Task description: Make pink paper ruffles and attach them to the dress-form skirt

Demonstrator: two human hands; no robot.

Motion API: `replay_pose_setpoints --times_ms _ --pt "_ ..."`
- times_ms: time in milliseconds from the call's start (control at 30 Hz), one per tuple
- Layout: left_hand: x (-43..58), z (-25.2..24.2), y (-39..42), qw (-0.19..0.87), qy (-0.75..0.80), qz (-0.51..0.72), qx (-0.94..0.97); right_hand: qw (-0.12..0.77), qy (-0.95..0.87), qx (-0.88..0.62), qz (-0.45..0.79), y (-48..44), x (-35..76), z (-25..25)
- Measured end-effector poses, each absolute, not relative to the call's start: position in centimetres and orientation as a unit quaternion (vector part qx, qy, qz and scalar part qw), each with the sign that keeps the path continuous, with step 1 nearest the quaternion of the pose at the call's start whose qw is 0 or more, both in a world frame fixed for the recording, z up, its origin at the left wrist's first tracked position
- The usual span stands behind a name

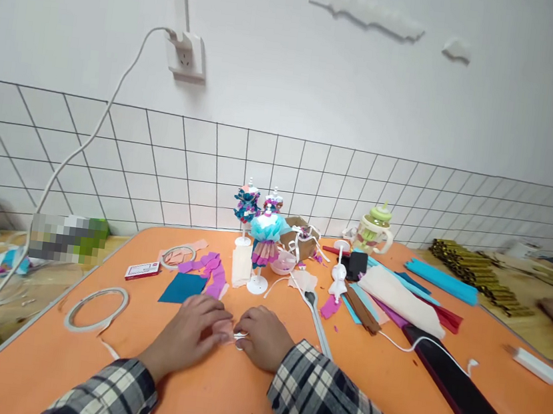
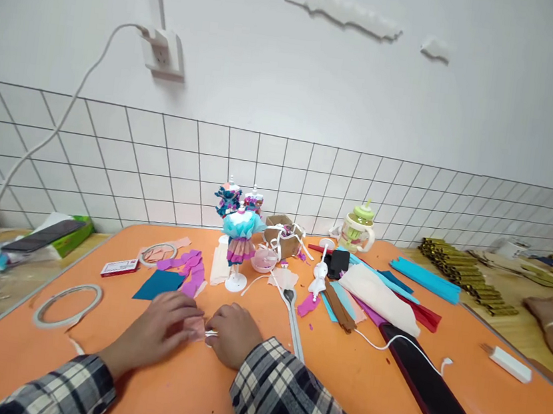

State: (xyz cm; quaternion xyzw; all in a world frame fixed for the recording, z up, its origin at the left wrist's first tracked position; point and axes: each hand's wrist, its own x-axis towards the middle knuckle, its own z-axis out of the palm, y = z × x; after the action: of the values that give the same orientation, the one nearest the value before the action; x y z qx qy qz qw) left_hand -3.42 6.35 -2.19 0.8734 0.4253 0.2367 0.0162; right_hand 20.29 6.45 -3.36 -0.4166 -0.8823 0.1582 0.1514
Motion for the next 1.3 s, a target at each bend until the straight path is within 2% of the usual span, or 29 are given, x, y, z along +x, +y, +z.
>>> replay_pose_setpoints --times_ms 200,500,767,900,1033,1167,1300 --pt "-3.8 -2.5 6.8 0.040 0.452 0.235 0.860 0.113 -0.889 -0.425 0.128 6.8 20.3 -3.0" --pt "-7.5 -2.5 7.9 0.043 0.596 0.348 0.723 0.027 -0.880 -0.465 0.097 6.5 20.5 -2.0" --pt "-6.5 -2.4 7.4 0.166 0.607 0.378 0.679 -0.028 -0.837 -0.540 0.088 4.5 19.8 -0.4" --pt "-5.3 -1.4 6.6 0.246 0.594 0.386 0.661 0.005 -0.820 -0.563 0.102 4.6 20.0 -0.8" --pt "-4.6 -0.9 6.0 0.340 0.565 0.413 0.629 0.081 -0.814 -0.556 0.149 5.2 20.7 -1.4" --pt "-3.9 -1.4 5.5 0.434 0.546 0.413 0.585 0.162 -0.787 -0.549 0.229 5.8 21.5 -1.8" --pt "-3.0 -1.6 4.5 0.482 0.538 0.404 0.561 0.216 -0.745 -0.530 0.342 6.0 21.7 -2.2"
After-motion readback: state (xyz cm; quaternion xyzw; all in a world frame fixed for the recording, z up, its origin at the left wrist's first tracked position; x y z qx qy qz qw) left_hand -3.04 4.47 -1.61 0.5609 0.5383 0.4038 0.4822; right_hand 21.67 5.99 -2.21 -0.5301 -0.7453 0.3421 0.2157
